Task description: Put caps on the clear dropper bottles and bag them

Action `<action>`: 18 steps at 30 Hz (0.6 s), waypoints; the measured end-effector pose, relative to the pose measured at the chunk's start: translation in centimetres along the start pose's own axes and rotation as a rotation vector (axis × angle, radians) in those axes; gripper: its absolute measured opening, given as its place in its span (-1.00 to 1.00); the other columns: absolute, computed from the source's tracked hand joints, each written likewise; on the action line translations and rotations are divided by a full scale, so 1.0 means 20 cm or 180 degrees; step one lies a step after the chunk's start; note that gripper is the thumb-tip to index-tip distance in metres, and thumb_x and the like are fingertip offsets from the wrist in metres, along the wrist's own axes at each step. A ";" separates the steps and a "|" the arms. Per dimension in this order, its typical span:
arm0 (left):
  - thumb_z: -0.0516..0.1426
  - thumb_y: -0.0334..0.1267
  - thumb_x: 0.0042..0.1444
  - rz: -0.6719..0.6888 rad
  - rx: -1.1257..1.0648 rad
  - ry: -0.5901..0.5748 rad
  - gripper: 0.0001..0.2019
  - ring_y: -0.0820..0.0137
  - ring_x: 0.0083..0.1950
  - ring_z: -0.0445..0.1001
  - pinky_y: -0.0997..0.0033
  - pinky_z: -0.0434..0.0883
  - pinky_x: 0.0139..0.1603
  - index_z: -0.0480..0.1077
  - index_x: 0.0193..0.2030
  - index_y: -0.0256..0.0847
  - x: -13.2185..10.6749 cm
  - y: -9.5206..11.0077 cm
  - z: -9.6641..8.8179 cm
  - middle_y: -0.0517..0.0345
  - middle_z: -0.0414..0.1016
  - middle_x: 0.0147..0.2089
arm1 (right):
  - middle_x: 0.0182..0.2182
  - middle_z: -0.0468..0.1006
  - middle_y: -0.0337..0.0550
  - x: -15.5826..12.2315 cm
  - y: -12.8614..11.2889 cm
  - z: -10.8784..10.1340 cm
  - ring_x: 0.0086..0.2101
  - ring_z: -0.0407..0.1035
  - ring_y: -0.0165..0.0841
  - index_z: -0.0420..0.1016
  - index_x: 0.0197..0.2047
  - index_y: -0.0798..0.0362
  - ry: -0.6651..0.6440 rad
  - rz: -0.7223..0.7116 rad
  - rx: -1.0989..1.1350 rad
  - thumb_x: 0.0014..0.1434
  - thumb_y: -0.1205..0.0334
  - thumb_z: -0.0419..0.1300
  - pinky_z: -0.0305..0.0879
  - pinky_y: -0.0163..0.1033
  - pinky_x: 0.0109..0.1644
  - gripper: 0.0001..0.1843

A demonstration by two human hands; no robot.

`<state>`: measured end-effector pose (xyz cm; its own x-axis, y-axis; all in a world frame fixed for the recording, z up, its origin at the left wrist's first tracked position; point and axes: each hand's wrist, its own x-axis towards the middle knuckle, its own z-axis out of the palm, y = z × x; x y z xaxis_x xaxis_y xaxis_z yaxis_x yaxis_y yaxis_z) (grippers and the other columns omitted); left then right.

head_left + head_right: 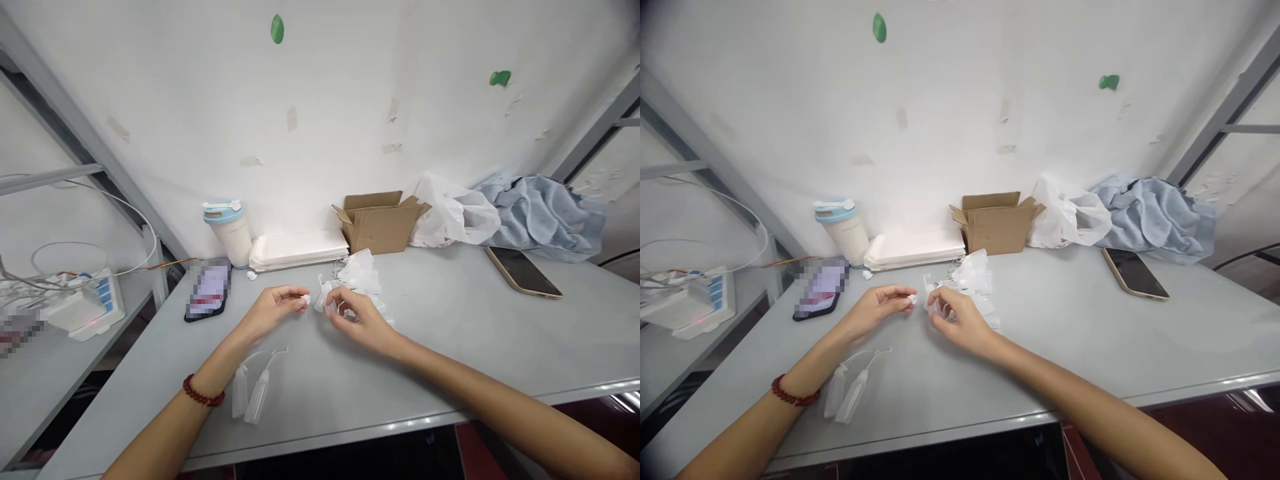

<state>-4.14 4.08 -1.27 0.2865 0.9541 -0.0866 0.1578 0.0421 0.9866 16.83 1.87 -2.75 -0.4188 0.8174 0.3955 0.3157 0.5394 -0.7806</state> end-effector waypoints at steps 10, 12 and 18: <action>0.27 -0.22 -0.08 -0.0037 -0.0455 -0.0291 -0.75 0.36 -0.27 0.47 0.30 0.39 -0.11 0.53 -0.23 -0.26 -0.01 -0.01 0.02 0.05 0.54 -0.22 | -0.36 0.51 -0.18 0.01 -0.04 0.00 -0.42 0.36 -0.43 0.24 -0.37 0.06 -0.0651 0.1062 0.2358 0.03 0.34 0.12 0.23 -0.28 -0.31 -0.92; 0.27 -0.22 -0.07 0.0008 -0.0440 -0.0308 -0.76 0.37 -0.28 0.47 0.31 0.39 -0.13 0.53 -0.23 -0.26 -0.01 -0.01 0.02 0.04 0.54 -0.22 | -0.36 0.53 -0.17 0.02 -0.05 -0.01 -0.45 0.38 -0.43 0.25 -0.38 0.06 -0.0613 0.1238 0.2516 0.00 0.33 0.14 0.24 -0.29 -0.34 -0.89; 0.27 -0.21 -0.08 0.0087 -0.0302 -0.0164 -0.77 0.36 -0.28 0.45 0.31 0.40 -0.13 0.52 -0.25 -0.25 -0.02 0.00 0.02 0.08 0.52 -0.26 | -0.44 0.55 -0.18 0.03 -0.05 -0.01 -0.59 0.30 -0.49 0.23 -0.40 0.06 -0.0696 0.1559 0.2634 0.00 0.25 0.17 0.23 -0.32 -0.46 -0.85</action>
<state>-3.77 3.64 -1.32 0.3382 0.9389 -0.0641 0.0598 0.0466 0.9971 16.55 1.83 -1.68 -0.5753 0.8124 -0.0951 -0.1641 -0.2286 -0.9596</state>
